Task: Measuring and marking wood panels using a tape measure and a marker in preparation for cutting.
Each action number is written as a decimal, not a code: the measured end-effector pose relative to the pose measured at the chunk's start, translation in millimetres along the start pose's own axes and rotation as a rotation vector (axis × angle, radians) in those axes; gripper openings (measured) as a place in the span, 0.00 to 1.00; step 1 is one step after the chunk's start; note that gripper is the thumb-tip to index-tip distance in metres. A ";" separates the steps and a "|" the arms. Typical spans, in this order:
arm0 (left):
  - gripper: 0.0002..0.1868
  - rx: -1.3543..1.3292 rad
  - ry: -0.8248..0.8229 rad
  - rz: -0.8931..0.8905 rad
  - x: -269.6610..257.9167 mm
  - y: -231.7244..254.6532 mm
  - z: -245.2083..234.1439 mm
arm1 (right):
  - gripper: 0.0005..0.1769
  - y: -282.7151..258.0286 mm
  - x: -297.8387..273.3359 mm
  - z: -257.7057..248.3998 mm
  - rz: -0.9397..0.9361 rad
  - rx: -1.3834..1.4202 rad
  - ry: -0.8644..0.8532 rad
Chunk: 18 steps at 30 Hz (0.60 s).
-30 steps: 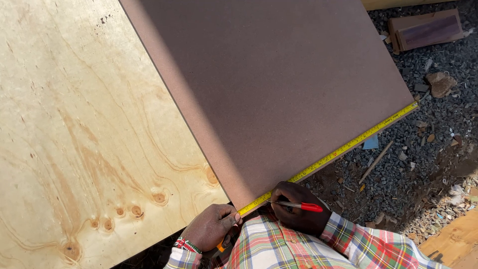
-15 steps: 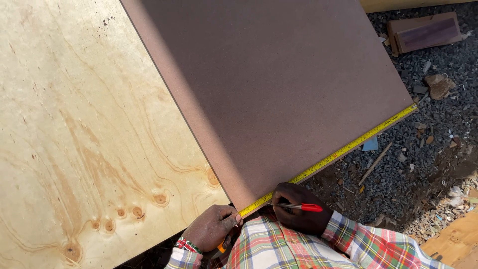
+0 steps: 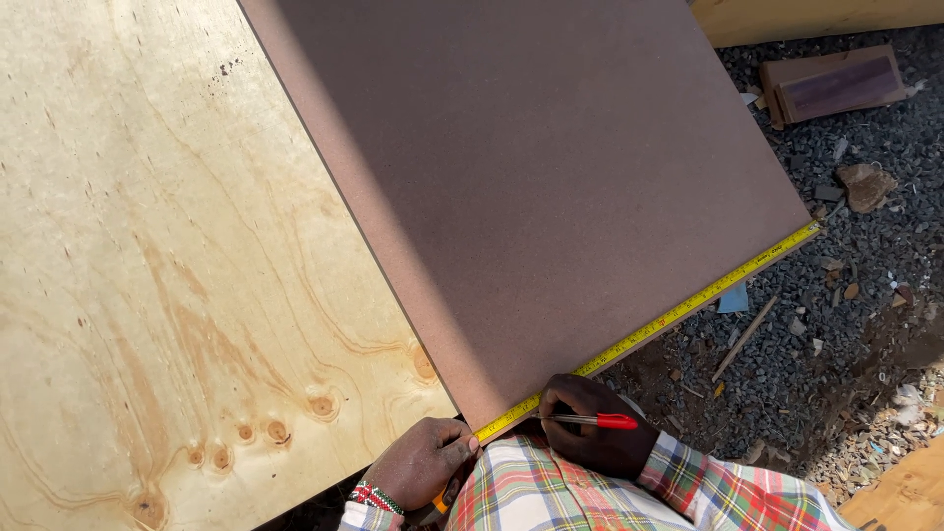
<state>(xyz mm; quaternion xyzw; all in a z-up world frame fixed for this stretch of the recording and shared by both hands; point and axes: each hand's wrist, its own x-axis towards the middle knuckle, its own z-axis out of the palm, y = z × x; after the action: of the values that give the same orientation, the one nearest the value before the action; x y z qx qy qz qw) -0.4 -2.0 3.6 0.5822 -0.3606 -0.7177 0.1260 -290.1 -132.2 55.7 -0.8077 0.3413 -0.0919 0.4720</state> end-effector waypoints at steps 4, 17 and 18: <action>0.19 0.005 -0.006 0.014 3.3 -3.9 -1.0 | 0.07 1.0 0.3 0.6 0.001 -0.005 0.001; 0.18 0.025 -0.017 0.060 11.6 -16.7 0.1 | 0.04 8.8 -1.9 -8.4 -0.001 -0.060 -0.136; 0.17 0.022 -0.007 0.045 10.3 -15.9 -2.1 | 0.04 9.7 0.0 -9.0 0.028 -0.025 -0.133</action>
<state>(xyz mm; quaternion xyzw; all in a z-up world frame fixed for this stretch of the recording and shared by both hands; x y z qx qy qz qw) 2.4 2.2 -14.8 0.5728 -0.3818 -0.7127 0.1348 -298.8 -141.6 52.5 -0.8131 0.3213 -0.0271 0.4846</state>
